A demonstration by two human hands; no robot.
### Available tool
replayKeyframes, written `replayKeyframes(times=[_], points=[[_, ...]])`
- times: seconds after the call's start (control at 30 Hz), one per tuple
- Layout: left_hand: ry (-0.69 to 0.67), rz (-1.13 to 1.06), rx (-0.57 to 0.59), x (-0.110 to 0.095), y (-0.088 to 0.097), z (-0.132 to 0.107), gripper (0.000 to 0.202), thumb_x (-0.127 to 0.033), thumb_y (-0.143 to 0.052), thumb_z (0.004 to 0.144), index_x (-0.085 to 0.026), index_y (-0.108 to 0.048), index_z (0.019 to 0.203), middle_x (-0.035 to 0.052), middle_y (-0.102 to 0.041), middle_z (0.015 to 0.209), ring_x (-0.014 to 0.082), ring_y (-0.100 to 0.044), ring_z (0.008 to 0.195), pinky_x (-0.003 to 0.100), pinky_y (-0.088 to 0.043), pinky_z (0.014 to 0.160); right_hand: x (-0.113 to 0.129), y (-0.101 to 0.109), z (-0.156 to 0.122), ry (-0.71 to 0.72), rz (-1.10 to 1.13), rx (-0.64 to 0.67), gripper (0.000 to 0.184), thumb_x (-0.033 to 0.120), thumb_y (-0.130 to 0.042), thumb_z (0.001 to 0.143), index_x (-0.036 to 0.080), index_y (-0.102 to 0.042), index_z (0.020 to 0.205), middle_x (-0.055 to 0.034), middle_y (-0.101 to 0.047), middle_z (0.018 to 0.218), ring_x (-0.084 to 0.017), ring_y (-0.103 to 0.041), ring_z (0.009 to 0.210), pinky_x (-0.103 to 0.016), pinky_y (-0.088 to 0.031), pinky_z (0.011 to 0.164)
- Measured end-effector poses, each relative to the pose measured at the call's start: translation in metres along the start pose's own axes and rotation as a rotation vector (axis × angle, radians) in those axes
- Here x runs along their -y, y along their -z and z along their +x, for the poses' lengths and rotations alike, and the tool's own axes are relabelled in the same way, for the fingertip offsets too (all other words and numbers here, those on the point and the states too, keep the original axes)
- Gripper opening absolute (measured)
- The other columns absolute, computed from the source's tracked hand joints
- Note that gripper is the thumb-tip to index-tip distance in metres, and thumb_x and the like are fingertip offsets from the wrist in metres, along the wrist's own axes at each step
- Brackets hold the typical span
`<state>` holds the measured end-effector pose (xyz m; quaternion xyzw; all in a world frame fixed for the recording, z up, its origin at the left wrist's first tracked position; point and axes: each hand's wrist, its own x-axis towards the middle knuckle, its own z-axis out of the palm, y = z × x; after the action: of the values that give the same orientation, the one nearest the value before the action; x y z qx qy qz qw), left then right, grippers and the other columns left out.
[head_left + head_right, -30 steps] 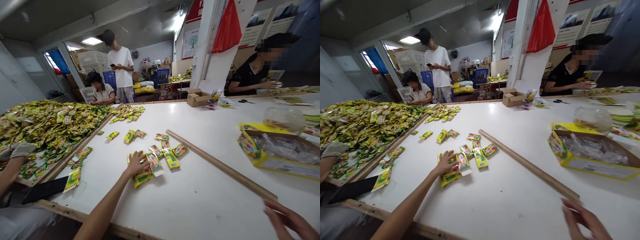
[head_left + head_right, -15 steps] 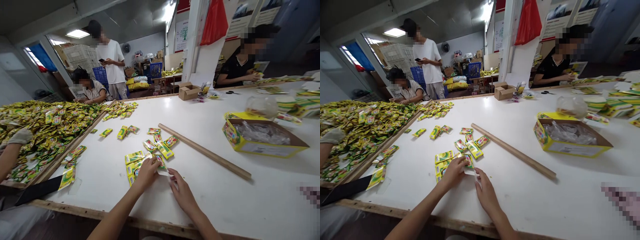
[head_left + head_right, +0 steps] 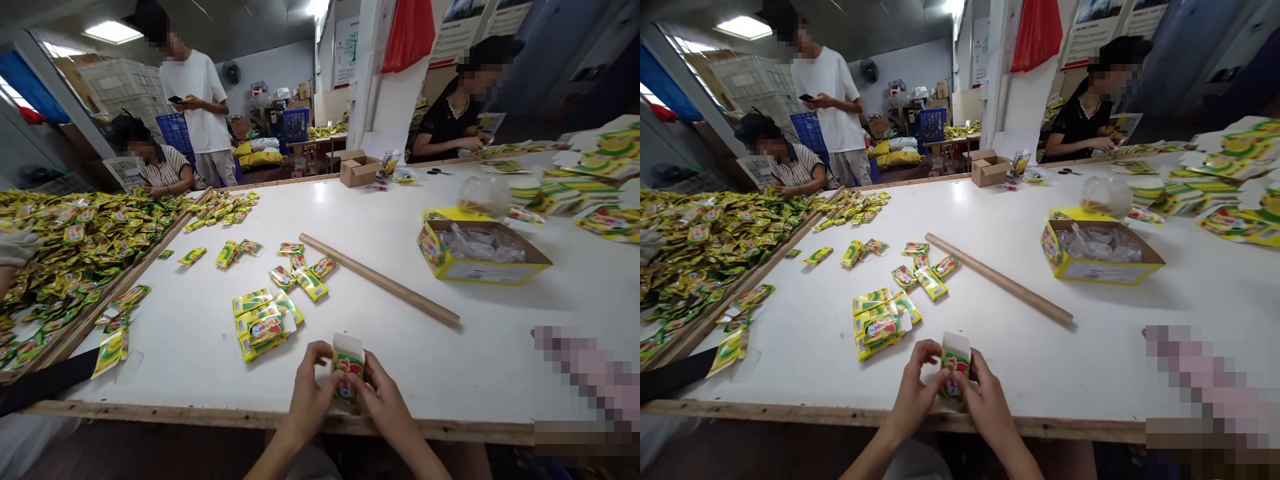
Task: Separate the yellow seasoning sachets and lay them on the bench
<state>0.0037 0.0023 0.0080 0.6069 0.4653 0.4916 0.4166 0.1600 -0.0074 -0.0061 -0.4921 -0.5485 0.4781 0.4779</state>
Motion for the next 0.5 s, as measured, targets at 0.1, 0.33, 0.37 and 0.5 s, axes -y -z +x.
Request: replayKeyframes(times=[0.1, 0.33, 0.37, 0.5], points=[[0.066, -0.113, 0.108, 0.004, 0.001, -0.001, 0.027, -0.025, -0.059, 0.085, -0.023, -0.049, 0.110, 0.0037, -0.061, 0.097, 0.0175, -0.059, 0.084, 0.030, -0.049, 0.075, 0.000, 0.000, -0.003, 0.015, 0.067, -0.101, 0.050, 0.045, -0.061, 0.086, 0.024, -0.036, 0.124, -0.0110, -0.065, 0.109, -0.025, -0.065, 0.095, -0.035, -0.056, 0.079], [0.080, -0.123, 0.159, 0.002, 0.008, -0.002, 0.030, -0.022, -0.059, 0.085, -0.022, -0.053, 0.114, 0.0038, -0.063, 0.097, 0.0153, -0.059, 0.078, 0.026, -0.049, 0.069, -0.001, 0.010, -0.004, 0.100, -0.047, -0.084, 0.028, 0.042, -0.057, 0.089, 0.022, -0.057, 0.110, -0.0080, -0.064, 0.107, -0.023, -0.063, 0.099, -0.031, -0.052, 0.085], [0.081, -0.102, 0.168, 0.002, 0.009, -0.001, 0.027, -0.022, -0.059, 0.084, -0.022, -0.056, 0.112, 0.0040, -0.063, 0.096, 0.0155, -0.059, 0.078, 0.026, -0.049, 0.070, 0.001, 0.011, -0.002, 0.096, -0.066, -0.061, 0.027, 0.042, -0.056, 0.089, 0.022, -0.059, 0.108, -0.0075, -0.065, 0.106, -0.023, -0.063, 0.098, -0.030, -0.052, 0.084], [0.066, -0.051, 0.165, 0.000, 0.014, 0.002, 0.018, -0.024, -0.057, 0.086, -0.018, -0.061, 0.103, 0.0054, -0.066, 0.090, 0.0172, -0.061, 0.080, 0.028, -0.050, 0.073, 0.007, 0.007, 0.008, 0.105, -0.109, 0.015, 0.025, 0.042, -0.053, 0.091, 0.021, -0.064, 0.097, -0.0059, -0.066, 0.095, -0.022, -0.064, 0.089, -0.028, -0.053, 0.076]])
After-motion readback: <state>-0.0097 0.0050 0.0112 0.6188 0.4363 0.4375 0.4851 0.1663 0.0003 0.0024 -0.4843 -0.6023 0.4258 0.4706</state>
